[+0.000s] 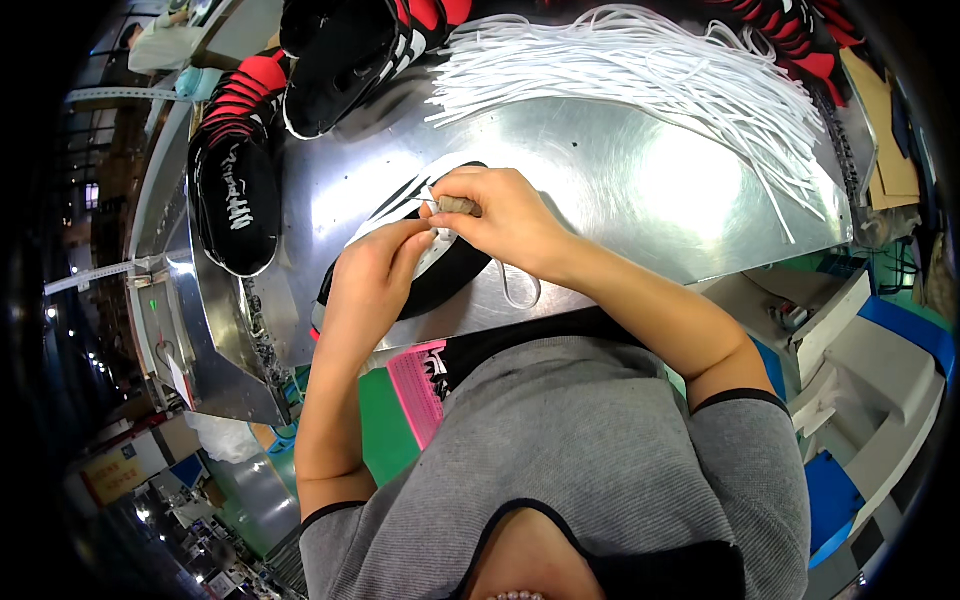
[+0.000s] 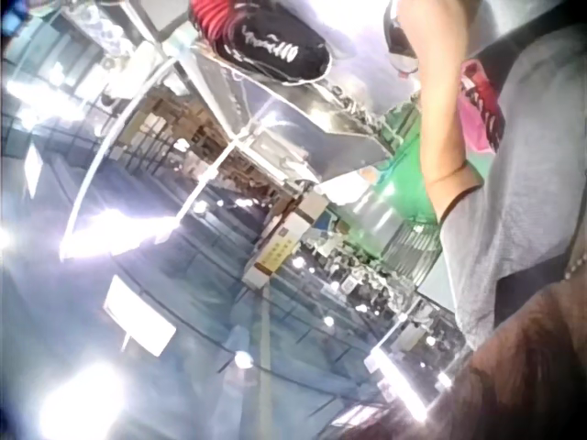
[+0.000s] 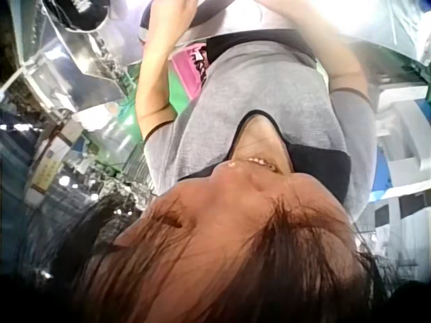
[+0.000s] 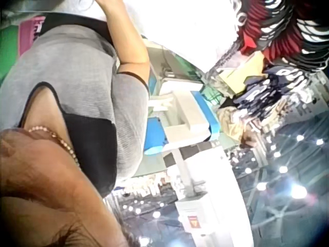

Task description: The person laces the eyelets of a shoe upper by hand and using a small tool, repeatedly threading the white laces through the holes while holding the black and white upper on a metal work surface.

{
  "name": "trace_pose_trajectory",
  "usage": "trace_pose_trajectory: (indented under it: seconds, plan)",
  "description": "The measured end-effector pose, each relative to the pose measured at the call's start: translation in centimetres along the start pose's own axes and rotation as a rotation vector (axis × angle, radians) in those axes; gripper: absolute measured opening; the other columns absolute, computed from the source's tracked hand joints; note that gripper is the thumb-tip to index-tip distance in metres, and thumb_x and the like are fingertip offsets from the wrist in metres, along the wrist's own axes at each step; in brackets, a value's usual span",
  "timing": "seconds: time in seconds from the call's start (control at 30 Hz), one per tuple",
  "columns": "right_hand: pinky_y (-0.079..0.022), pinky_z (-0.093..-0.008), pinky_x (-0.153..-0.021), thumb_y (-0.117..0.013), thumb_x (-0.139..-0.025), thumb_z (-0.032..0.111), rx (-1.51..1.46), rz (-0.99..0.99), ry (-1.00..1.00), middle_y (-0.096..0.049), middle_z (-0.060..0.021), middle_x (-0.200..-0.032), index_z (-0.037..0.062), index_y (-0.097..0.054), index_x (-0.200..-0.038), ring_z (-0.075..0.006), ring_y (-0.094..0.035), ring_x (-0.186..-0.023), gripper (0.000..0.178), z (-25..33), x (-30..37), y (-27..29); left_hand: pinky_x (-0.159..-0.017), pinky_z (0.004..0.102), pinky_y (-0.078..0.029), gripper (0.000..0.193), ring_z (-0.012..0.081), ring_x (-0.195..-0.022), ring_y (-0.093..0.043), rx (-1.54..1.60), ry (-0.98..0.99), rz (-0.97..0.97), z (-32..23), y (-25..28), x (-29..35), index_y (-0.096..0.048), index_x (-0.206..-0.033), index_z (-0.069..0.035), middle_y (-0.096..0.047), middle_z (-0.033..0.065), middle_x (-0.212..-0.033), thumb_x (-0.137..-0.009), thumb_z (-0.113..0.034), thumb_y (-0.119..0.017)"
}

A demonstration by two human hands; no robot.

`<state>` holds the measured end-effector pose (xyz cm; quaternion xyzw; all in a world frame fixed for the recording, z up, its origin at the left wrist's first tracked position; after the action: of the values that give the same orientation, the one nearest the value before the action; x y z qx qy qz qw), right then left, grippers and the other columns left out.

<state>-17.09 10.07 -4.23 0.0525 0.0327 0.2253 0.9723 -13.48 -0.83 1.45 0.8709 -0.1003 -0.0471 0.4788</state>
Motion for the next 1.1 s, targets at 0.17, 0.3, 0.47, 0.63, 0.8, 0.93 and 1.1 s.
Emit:
trace_pose_trajectory:
  seconds: [0.17, 0.3, 0.47, 0.63, 0.8, 0.93, 1.1]
  plan:
    - [-0.047, -0.0327, -0.069, -0.068, -0.086, 0.013, 0.008, -0.046, 0.037, -0.062, -0.0094, -0.087, 0.0005, -0.065, -0.098, -0.0234, -0.058, -0.074, 0.017, -0.8, -0.1, -0.1, -0.058, 0.0431, -0.047, 0.024, 0.0345, -0.061, -0.062, -0.048, 0.103, 0.078, 1.4, -2.0, -1.4, -0.069, -0.089, -0.003, -0.064, 0.0142, -0.064, -0.089, -0.026, -0.066]
    - [-0.050, -0.0349, -0.074, -0.067, -0.090, 0.017, -0.041, -0.096, 0.047, -0.068, -0.0159, -0.097, 0.0016, -0.056, -0.108, -0.0282, -0.067, -0.088, 0.026, -1.1, 1.1, 0.9, -0.057, 0.0406, -0.047, 0.023, 0.0319, -0.059, -0.063, -0.041, 0.137, 0.057, 1.9, -2.4, -1.6, -0.069, -0.082, -0.004, -0.064, 0.0119, -0.064, -0.088, -0.027, -0.068]
    - [-0.054, -0.0301, -0.078, -0.062, -0.094, 0.010, 0.122, 0.019, -0.071, -0.069, -0.0120, -0.088, -0.0015, -0.057, -0.103, -0.0193, -0.069, -0.085, 0.016, -1.5, 3.9, 0.8, -0.055, 0.0390, -0.045, 0.025, 0.0293, -0.057, -0.061, -0.071, 0.191, 0.072, 2.7, -2.6, -1.7, -0.067, -0.080, -0.007, -0.063, 0.0088, -0.062, -0.088, -0.030, -0.068]
    - [-0.053, -0.0311, -0.067, -0.063, -0.093, 0.011, 0.191, 0.064, -0.119, -0.070, -0.0110, -0.082, 0.0001, -0.059, -0.099, -0.0209, -0.070, -0.075, 0.013, -2.1, 3.6, 0.5, -0.056, 0.0382, -0.044, 0.026, 0.0288, -0.055, -0.057, -0.094, 0.229, 0.122, 2.8, -2.7, -1.8, -0.065, -0.079, -0.006, -0.060, 0.0085, -0.060, -0.089, -0.030, -0.066]
    - [-0.051, -0.0408, -0.065, -0.063, -0.092, 0.022, 0.304, 0.050, -0.102, -0.068, -0.0126, -0.075, 0.0039, -0.060, -0.098, -0.0302, -0.066, -0.069, 0.019, -1.7, 3.3, 0.7, -0.056, 0.0375, -0.043, 0.023, 0.0287, -0.055, -0.056, -0.052, 0.214, 0.122, 2.7, -2.8, -1.7, -0.066, -0.083, -0.005, -0.059, 0.0096, -0.060, -0.088, -0.028, -0.067]
    - [-0.051, -0.0411, -0.065, -0.063, -0.092, 0.022, 0.306, 0.065, -0.089, -0.068, -0.0128, -0.076, 0.0036, -0.060, -0.097, -0.0308, -0.066, -0.070, 0.019, -1.2, 3.1, 0.8, -0.055, 0.0371, -0.043, 0.021, 0.0277, -0.053, -0.055, 0.009, 0.192, 0.084, 3.2, -2.8, -1.5, -0.068, -0.086, -0.005, -0.058, 0.0107, -0.060, -0.088, -0.026, -0.068]
    - [-0.051, -0.0415, -0.067, -0.063, -0.092, 0.021, 0.293, 0.080, -0.141, -0.068, -0.0133, -0.077, 0.0037, -0.060, -0.096, -0.0317, -0.067, -0.073, 0.018, -1.4, 3.0, 1.0, -0.054, 0.0294, -0.039, 0.019, 0.0132, -0.055, -0.048, 0.040, 0.234, 0.142, 3.4, -3.0, -1.7, -0.066, -0.084, -0.001, -0.053, 0.0050, -0.059, -0.088, -0.019, -0.068]
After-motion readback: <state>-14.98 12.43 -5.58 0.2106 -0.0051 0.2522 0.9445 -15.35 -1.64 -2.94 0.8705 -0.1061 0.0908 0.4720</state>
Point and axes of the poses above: each hand's wrist, its own x-axis away from the middle knuckle, its own y-axis out of the back of the hand, z = x × y, the point moved 10 cm from there along -x, towards the middle knuckle
